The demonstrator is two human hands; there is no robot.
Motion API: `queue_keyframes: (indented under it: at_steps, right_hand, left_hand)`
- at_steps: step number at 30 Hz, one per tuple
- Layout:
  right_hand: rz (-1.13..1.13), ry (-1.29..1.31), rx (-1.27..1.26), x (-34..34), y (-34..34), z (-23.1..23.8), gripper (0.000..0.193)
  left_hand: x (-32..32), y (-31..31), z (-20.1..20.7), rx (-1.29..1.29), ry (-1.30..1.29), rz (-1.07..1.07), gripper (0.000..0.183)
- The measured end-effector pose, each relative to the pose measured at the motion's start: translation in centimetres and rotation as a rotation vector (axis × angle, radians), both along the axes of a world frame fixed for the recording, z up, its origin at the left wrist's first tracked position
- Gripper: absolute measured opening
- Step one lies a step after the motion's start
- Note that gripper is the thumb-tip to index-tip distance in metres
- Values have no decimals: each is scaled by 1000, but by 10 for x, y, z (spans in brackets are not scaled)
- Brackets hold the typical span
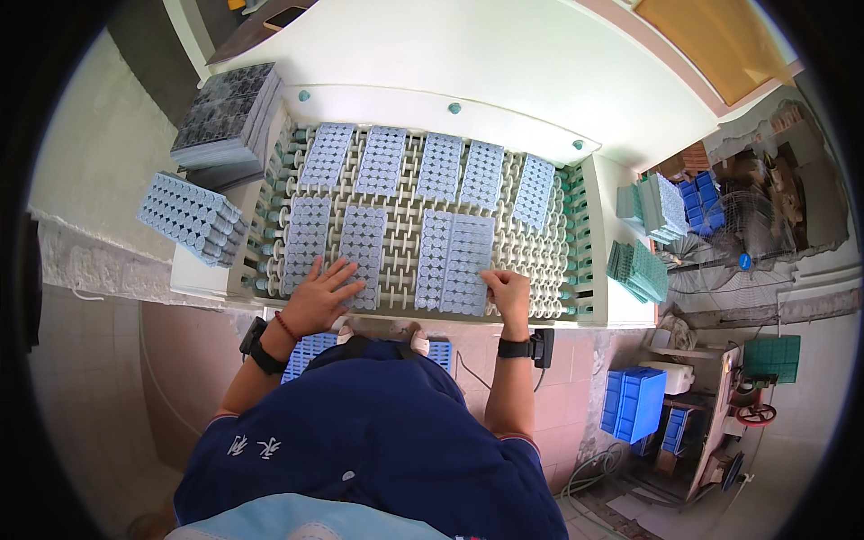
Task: Loading plastic trays containing small electronic or industrial components into a processing machine.
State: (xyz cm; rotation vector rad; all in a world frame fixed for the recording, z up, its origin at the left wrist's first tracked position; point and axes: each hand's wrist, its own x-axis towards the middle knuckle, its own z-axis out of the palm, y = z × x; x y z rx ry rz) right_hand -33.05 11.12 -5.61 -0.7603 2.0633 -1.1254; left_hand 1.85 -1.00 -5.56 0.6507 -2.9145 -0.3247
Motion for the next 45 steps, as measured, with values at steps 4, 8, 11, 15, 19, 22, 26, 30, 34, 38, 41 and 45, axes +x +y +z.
queue_keyframes:
  at_steps: [4,8,11,15,19,22,26,30,34,38,41,45]
  right_hand:
    - [-34,178,62,-31,6,-4,21]
    - [-7,287,107,-44,1,-5,24]
    - [11,285,101,-50,2,-2,25]
    - [-18,219,39,-82,16,1,24]
    - [-117,372,69,-117,33,2,23]
    - [-118,575,189,-118,36,-1,30]
    - [-65,804,46,-71,14,-11,44]
    - [134,890,-115,0,-23,-7,53]
    - [167,919,-60,26,-42,-14,49]
    - [81,843,-185,17,-50,-23,44]
    - [70,804,-371,12,-50,-10,35]
    - [113,705,-489,31,-60,41,31]
  left_hand:
    - [-11,1,12,55,36,0,58]
    - [-51,13,23,62,94,-86,63]
    - [-91,25,30,42,100,-247,61]
    - [-121,29,2,29,110,-262,64]
    - [-113,24,-6,10,1,-224,62]
    - [-106,22,-4,16,-17,-189,61]
    - [-108,15,-3,10,-6,-191,60]
    - [-108,10,-1,2,-14,-169,59]
    - [-101,8,8,52,46,-121,60]
    - [-82,13,14,109,152,-66,60]
    - [-62,19,21,178,230,-46,60]
    - [-19,28,33,210,391,49,55]
